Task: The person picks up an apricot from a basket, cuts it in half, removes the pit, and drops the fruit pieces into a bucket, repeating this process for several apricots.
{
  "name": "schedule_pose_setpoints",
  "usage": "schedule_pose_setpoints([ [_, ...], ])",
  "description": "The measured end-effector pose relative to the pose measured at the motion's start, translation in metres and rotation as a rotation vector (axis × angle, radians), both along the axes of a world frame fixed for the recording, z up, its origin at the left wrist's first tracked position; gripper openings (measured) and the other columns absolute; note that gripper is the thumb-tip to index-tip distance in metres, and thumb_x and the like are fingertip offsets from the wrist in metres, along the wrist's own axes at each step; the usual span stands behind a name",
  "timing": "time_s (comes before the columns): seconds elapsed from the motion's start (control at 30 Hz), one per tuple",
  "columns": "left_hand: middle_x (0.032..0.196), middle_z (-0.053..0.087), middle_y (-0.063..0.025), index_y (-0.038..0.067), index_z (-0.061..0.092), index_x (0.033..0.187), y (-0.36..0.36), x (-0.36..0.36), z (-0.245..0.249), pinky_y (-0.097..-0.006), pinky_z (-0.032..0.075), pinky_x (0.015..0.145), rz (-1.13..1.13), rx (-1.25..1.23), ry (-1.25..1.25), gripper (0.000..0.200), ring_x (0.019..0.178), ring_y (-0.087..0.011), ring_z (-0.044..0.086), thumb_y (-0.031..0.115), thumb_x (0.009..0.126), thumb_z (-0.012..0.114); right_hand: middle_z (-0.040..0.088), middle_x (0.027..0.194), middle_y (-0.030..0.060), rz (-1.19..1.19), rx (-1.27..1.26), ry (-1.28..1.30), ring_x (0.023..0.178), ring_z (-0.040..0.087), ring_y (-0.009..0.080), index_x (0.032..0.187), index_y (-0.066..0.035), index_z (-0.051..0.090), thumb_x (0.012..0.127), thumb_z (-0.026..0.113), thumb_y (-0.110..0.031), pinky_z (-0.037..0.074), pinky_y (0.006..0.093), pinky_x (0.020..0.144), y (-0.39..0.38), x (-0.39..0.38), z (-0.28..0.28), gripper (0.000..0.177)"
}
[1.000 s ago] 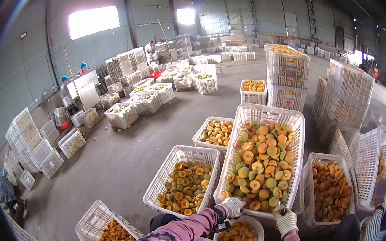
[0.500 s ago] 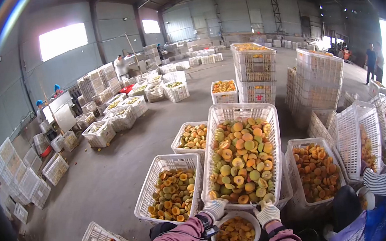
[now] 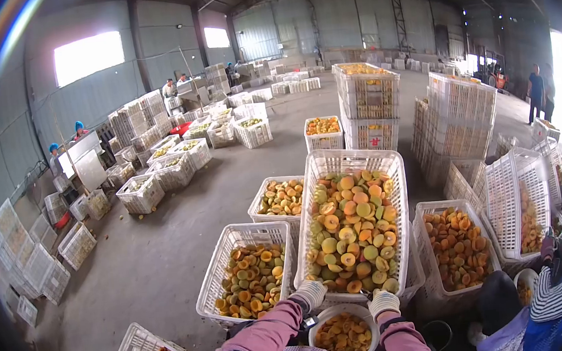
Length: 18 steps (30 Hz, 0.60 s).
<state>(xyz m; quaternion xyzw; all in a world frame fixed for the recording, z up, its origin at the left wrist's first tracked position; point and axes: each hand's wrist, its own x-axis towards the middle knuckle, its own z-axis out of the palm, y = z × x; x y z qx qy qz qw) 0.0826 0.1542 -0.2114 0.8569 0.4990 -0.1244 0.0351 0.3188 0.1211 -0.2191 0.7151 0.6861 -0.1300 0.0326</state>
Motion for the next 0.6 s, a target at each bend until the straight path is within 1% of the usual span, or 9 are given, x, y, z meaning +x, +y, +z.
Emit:
schedule_pose_setpoints([
  [0.17,0.095,0.065,-0.0175,0.004,0.064,0.097,-0.001,-0.004,-0.028,-0.0397,0.051,0.077,0.087,0.052,-0.099,0.021,0.090,-0.0311,0.063,0.012,0.082,0.052,0.063,0.106,0.0147,-0.047,-0.018,0.004,0.101,0.060,0.0297,0.110,-0.010,0.059,0.081,0.060,-0.039,0.048,0.0395,0.085,-0.007,-0.008,0.013,0.041],
  [0.27,0.096,0.065,-0.0159,0.004,0.065,0.096,-0.007,-0.009,-0.024,-0.0399,0.049,0.079,0.056,0.124,-0.134,0.021,0.091,-0.0314,0.063,0.012,0.082,0.051,0.064,0.102,0.0154,-0.068,0.005,0.034,0.098,0.061,0.0304,0.106,-0.009,0.060,0.080,0.061,-0.038,0.048,0.0398,0.083,-0.010,-0.009,0.014,0.040],
  [0.33,0.098,0.065,-0.0171,0.003,0.065,0.098,-0.012,-0.009,-0.009,-0.0385,0.051,0.075,0.055,0.128,-0.022,0.022,0.088,-0.0294,0.064,0.009,0.082,0.051,0.064,0.101,0.0160,-0.070,0.002,0.040,0.095,0.062,0.0312,0.104,-0.008,0.060,0.079,0.062,-0.038,0.049,0.0406,0.081,-0.008,-0.010,0.012,0.039],
  [0.4,0.092,0.067,-0.0163,0.004,0.067,0.093,-0.014,-0.008,-0.007,-0.0378,0.052,0.070,0.070,0.176,0.011,0.020,0.083,-0.0284,0.066,0.008,0.082,0.051,0.064,0.098,0.0170,-0.041,0.121,0.140,0.090,0.063,0.0329,0.096,-0.008,0.061,0.078,0.063,-0.038,0.049,0.0427,0.077,-0.017,-0.007,0.007,0.035],
  [0.47,0.084,0.067,-0.0167,0.004,0.069,0.083,-0.006,-0.019,-0.028,-0.0383,0.052,0.069,0.078,0.129,-0.101,0.014,0.078,-0.0291,0.066,0.008,0.074,0.058,0.064,0.088,0.0166,-0.019,0.316,0.192,0.083,0.063,0.0348,0.091,-0.010,0.061,0.076,0.064,-0.035,0.050,0.0452,0.072,-0.022,-0.007,-0.001,0.029],
  [0.5,0.086,0.066,-0.0173,0.004,0.068,0.084,-0.017,-0.020,0.009,-0.0388,0.052,0.071,0.067,0.040,-0.114,0.016,0.082,-0.0295,0.065,0.009,0.069,0.064,0.063,0.089,0.0169,-0.063,0.266,0.246,0.081,0.063,0.0356,0.092,-0.010,0.061,0.076,0.063,-0.033,0.049,0.0458,0.072,-0.026,-0.010,0.008,0.028],
  [0.53,0.086,0.063,-0.0195,0.003,0.067,0.084,-0.018,-0.024,0.018,-0.0409,0.050,0.074,-0.028,0.087,-0.150,0.019,0.083,-0.0334,0.062,0.014,0.069,0.064,0.062,0.094,0.0171,-0.070,0.215,0.241,0.084,0.062,0.0357,0.095,-0.011,0.059,0.077,0.062,-0.033,0.049,0.0458,0.073,-0.023,-0.008,0.003,0.028],
  [0.57,0.093,0.061,-0.0180,0.004,0.063,0.093,-0.013,-0.022,0.021,-0.0392,0.049,0.079,-0.002,0.002,-0.096,0.029,0.089,-0.0323,0.061,0.015,0.066,0.066,0.060,0.100,0.0176,-0.063,0.186,0.229,0.088,0.061,0.0354,0.098,-0.011,0.058,0.077,0.062,-0.032,0.049,0.0452,0.076,-0.019,-0.007,-0.002,0.030],
  [0.6,0.095,0.061,-0.0182,0.004,0.061,0.098,-0.007,-0.022,0.006,-0.0388,0.048,0.081,-0.013,0.057,-0.072,0.035,0.092,-0.0323,0.060,0.016,0.065,0.067,0.059,0.103,0.0168,-0.063,0.155,0.218,0.090,0.061,0.0347,0.099,-0.011,0.058,0.077,0.062,-0.032,0.049,0.0444,0.077,-0.017,-0.006,-0.005,0.030],
])
